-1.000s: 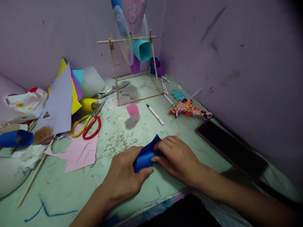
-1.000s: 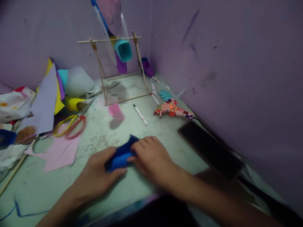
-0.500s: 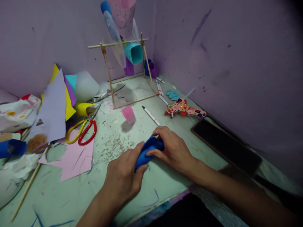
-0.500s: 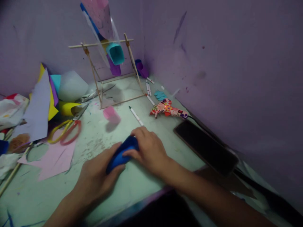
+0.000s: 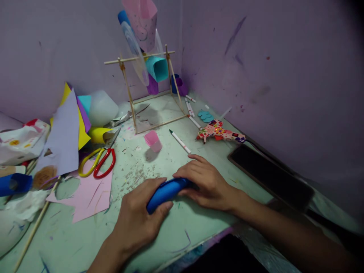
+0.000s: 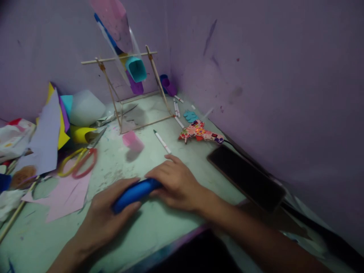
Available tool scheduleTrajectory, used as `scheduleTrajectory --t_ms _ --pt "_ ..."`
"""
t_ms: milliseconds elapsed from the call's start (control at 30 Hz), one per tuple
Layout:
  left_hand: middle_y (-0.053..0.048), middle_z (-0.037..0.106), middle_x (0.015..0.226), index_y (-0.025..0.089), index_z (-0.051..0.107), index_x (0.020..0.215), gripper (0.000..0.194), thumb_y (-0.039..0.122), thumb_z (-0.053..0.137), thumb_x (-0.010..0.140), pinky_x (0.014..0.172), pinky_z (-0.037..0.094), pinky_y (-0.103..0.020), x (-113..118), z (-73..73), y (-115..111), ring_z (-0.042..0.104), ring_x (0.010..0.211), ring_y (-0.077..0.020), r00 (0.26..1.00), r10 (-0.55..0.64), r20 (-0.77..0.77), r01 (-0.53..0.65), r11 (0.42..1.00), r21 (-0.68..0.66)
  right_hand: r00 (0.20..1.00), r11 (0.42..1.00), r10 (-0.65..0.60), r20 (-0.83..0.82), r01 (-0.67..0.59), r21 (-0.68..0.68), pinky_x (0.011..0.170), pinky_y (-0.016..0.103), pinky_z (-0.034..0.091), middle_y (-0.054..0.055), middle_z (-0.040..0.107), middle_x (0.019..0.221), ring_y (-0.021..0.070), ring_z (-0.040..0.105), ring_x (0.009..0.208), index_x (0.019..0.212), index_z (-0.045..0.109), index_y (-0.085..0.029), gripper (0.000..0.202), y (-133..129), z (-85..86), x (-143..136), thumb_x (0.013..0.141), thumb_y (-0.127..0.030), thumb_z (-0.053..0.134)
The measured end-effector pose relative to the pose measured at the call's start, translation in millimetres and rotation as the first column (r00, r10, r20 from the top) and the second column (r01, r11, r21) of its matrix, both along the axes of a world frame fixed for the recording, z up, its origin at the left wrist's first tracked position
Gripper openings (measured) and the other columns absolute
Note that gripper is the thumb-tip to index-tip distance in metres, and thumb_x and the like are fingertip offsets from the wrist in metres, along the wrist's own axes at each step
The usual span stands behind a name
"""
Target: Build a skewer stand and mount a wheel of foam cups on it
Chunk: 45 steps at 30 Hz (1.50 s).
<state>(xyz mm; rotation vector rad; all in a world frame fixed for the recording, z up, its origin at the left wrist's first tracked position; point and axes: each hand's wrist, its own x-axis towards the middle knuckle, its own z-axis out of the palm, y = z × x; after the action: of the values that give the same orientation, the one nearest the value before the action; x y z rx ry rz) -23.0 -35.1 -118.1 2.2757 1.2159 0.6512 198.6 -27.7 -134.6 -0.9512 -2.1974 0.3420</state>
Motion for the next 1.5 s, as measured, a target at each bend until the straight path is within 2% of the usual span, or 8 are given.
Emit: scheduleTrajectory --t_ms 233,400,633,900,1067,1167,1333,1500 --pt "-0.011 0.049 0.134 0.028 0.032 0.138 0.076 0.043 0.068 0.073 0.091 0.05 -0.041 -5 8.2 -5 0.057 0.11 -0.0259 0.896 0.271 0.351 -0.271 0.961 -0.05 0.924 0.98 -0.124 -0.361 0.057 -0.193 0.072 0.029 0.052 0.006 0.068 0.086 0.0166 0.064 0.079 0.097 0.06 -0.018 0.025 -3 -4.0 -3 0.08 -0.036 0.066" --pt "-0.01 0.05 0.133 0.03 0.038 0.134 0.069 0.029 0.069 0.073 0.088 0.052 -0.036 4 -3.7 -7 0.057 0.11 -0.0244 0.917 0.141 0.374 -0.086 0.983 -0.16 0.857 0.961 -0.022 -0.516 -0.124 -0.248 0.075 0.029 0.054 0.007 0.067 0.091 0.0191 0.065 0.088 0.098 0.059 -0.019 0.027 -6 -4.7 -8 0.083 -0.042 0.061" --pt "-0.01 0.063 0.118 0.025 0.048 0.127 0.05 0.025 0.061 0.079 0.096 0.046 -0.041 17 -27.5 -6 0.057 0.11 -0.0239 0.924 -0.099 0.37 0.068 0.993 0.096 0.879 0.946 0.058 -0.472 -0.2 -0.254 0.07 0.025 0.055 0.006 0.065 0.088 0.0154 0.064 0.079 0.097 0.054 -0.02 0.02 -9 -9.0 -21 0.087 -0.038 0.055" --pt "-0.008 0.064 0.118 0.025 0.063 0.111 0.037 0.024 0.066 0.074 0.098 0.045 -0.042 9 -14.2 -5 0.057 0.112 -0.0235 0.861 0.018 0.508 0.038 0.994 -0.1 0.885 0.929 0.075 -0.46 -0.229 -0.289 0.091 0.034 0.05 0.009 0.059 0.113 0.0193 0.058 0.107 0.104 0.054 -0.023 0.021 -6 -6.6 -21 0.085 -0.03 0.059" --pt "-0.006 0.069 0.11 0.024 0.065 0.107 0.042 0.029 0.076 0.067 0.097 0.047 -0.041 4 -2.4 -2 0.061 0.108 -0.0254 0.47 0.535 0.702 0.147 0.737 -0.66 0.888 0.886 0.032 -0.459 -0.238 -0.398 0.089 0.035 0.051 0.01 0.057 0.116 0.0201 0.06 0.105 0.119 0.048 -0.022 0.051 9 6.2 -29 0.075 -0.035 0.071" --pt "-0.005 0.073 0.097 0.021 0.065 0.109 0.055 0.029 0.082 0.057 0.098 0.046 -0.045 5 -2.6 1 0.062 0.106 -0.0294 0.279 0.667 0.691 0.255 0.642 -0.723 0.895 0.883 0.036 -0.444 -0.237 -0.406 0.078 0.031 0.053 0.009 0.06 0.108 0.0181 0.062 0.094 0.113 0.053 -0.02 0.049 18 11.0 -42 0.071 -0.032 0.075" --pt "-0.004 0.071 0.106 0.025 0.065 0.11 0.056 0.022 0.082 0.056 0.1 0.044 -0.045 -7 1.8 6 0.058 0.113 -0.0307 0.26 0.673 0.692 0.312 0.62 -0.72 0.917 0.954 -0.062 -0.394 -0.061 -0.292 0.076 0.029 0.051 0.006 0.063 0.094 0.0167 0.062 0.087 0.095 0.059 -0.018 0.025 25 4.0 -46 0.073 -0.014 0.068" --pt "-0.017 0.062 0.122 0.015 0.062 0.116 0.064 0.048 0.074 0.063 0.094 0.047 -0.045 -37 17.3 20 0.055 0.114 -0.0359 0.333 0.61 0.719 0.358 0.624 -0.695 0.967 0.997 -0.019 -0.253 0.039 0.074 0.082 0.033 0.051 0.011 0.061 0.102 0.0192 0.06 0.096 0.107 0.055 -0.017 0.041 22 -5.3 -28 0.072 0.002 0.046"
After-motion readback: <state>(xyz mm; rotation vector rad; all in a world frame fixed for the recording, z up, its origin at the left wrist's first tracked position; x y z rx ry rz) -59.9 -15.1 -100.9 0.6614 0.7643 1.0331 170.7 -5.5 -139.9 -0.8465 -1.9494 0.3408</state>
